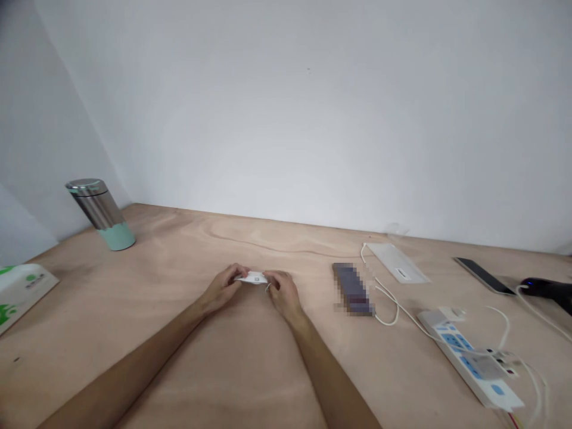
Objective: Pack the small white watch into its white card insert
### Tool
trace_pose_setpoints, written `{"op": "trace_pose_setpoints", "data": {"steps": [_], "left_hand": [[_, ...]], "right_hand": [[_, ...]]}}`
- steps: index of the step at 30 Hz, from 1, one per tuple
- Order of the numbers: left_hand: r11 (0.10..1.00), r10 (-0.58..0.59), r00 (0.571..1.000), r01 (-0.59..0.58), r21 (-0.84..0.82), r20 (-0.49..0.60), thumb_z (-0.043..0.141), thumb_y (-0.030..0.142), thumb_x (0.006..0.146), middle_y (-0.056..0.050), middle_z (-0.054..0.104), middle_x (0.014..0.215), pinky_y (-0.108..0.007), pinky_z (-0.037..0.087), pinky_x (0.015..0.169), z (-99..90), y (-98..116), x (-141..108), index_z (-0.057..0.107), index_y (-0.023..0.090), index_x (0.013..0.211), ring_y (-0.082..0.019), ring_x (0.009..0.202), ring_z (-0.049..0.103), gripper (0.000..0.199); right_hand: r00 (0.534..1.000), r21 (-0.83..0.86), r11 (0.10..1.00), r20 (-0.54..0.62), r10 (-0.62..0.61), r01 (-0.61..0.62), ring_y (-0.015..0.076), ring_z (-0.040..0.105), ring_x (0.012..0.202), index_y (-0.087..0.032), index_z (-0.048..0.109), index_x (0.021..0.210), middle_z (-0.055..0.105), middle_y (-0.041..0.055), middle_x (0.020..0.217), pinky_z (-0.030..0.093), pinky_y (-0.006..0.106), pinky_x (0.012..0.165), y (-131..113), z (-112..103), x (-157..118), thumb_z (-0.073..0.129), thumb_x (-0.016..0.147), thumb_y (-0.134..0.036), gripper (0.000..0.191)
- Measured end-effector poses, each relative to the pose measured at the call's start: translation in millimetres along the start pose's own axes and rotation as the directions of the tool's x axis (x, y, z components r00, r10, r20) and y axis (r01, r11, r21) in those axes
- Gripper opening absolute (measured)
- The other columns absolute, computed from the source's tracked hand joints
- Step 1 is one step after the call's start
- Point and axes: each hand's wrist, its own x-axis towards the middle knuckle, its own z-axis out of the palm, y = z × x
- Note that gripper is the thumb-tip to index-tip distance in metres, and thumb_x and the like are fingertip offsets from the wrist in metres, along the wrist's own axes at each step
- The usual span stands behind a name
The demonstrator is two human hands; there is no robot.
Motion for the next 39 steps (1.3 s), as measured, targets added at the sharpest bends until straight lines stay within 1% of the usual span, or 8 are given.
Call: {"op": "trace_pose_setpoints", "data": {"steps": [5,8,11,20,26,33,36,39], "left_hand": [[0.981,-0.134,0.976,0.106,-0.161,-0.171,0.050,0.022,0.078,-0.005,0.063,0.098,-0.034,0.049,0.082,3.7,-3.4,1.5,0.047,0.019,0.100,-0.018,0.092,0.062,0.023],[0.964,-0.191,0.964,0.150,-0.219,-0.184,0.054,0.025,0.077,-0.003,0.064,0.090,-0.032,0.050,0.076,4.9,-2.5,2.0,0.044,0.019,0.103,-0.016,0.083,0.063,0.028],[0.969,-0.165,0.964,0.120,-0.216,-0.207,0.058,0.030,0.079,-0.003,0.063,0.088,-0.031,0.051,0.075,6.6,-3.9,2.6,0.042,0.019,0.101,-0.016,0.083,0.064,0.029],[0.999,-0.044,0.970,0.037,-0.031,-0.240,0.052,0.029,0.084,-0.002,0.059,0.088,-0.027,0.051,0.071,8.8,-6.6,3.2,0.049,0.018,0.086,-0.013,0.079,0.061,0.011],[0.999,-0.017,0.973,0.024,0.030,-0.229,0.054,0.032,0.082,-0.002,0.060,0.087,-0.028,0.052,0.070,9.9,-7.1,2.6,0.054,0.018,0.083,-0.013,0.074,0.061,0.014],[0.984,-0.068,0.981,0.096,0.148,-0.182,0.056,0.027,0.079,-0.001,0.061,0.075,-0.025,0.046,0.059,6.7,-8.2,4.0,0.057,0.017,0.079,-0.013,0.063,0.057,0.010],[0.958,-0.024,0.985,0.072,0.276,-0.172,0.056,0.025,0.078,-0.002,0.062,0.077,-0.028,0.047,0.065,5.2,-9.3,4.0,0.058,0.018,0.077,-0.015,0.069,0.057,0.007],[0.934,0.008,0.986,0.053,0.353,-0.167,0.056,0.024,0.079,-0.004,0.063,0.086,-0.032,0.048,0.075,5.2,-11.2,3.4,0.058,0.018,0.092,-0.018,0.080,0.058,0.014]], "right_hand": [[0.999,0.026,1.000,-0.045,0.006,-0.005,0.0208,0.059,0.093,-0.022,0.067,0.101,0.068,0.0058,0.098,0.044,0.036,0.088,-2.0,-2.7,2.1,0.048,0.081,-0.018,0.028],[0.998,0.026,1.000,-0.058,0.011,-0.010,0.0207,0.058,0.091,-0.021,0.066,0.102,0.066,0.0069,0.097,0.044,0.035,0.086,-3.3,-3.0,2.5,0.048,0.084,-0.023,0.025],[0.998,0.018,1.000,-0.061,0.012,-0.011,0.0205,0.057,0.090,-0.020,0.066,0.096,0.065,0.0069,0.093,0.044,0.034,0.084,-4.2,-2.6,2.3,0.047,0.085,-0.024,0.022],[0.994,0.103,0.992,-0.083,0.077,-0.068,0.0206,0.058,0.088,-0.021,0.064,0.092,0.064,0.0070,0.092,0.047,0.033,0.081,-6.1,-0.8,1.7,0.049,0.084,-0.030,0.019],[0.987,0.155,0.981,-0.097,0.128,-0.112,0.0202,0.060,0.086,-0.020,0.064,0.091,0.066,0.0062,0.092,0.048,0.032,0.079,-8.8,-1.4,2.1,0.050,0.082,-0.031,0.020],[0.964,0.268,0.941,-0.109,0.242,-0.206,0.0158,0.057,0.063,-0.018,0.046,0.120,0.061,-0.0014,0.073,0.047,0.026,0.061,-7.3,0.7,0.3,0.055,0.078,-0.033,0.045],[0.964,0.217,0.952,-0.103,0.244,-0.218,0.0154,0.058,0.062,-0.020,0.044,0.122,0.061,-0.0025,0.071,0.046,0.026,0.060,-5.8,0.2,-0.3,0.054,0.079,-0.031,0.046],[0.966,0.087,0.970,-0.103,0.235,-0.227,0.0170,0.060,0.070,-0.022,0.049,0.119,0.063,-0.0015,0.075,0.048,0.029,0.068,-3.9,-0.9,-0.2,0.055,0.078,-0.030,0.042]]}}
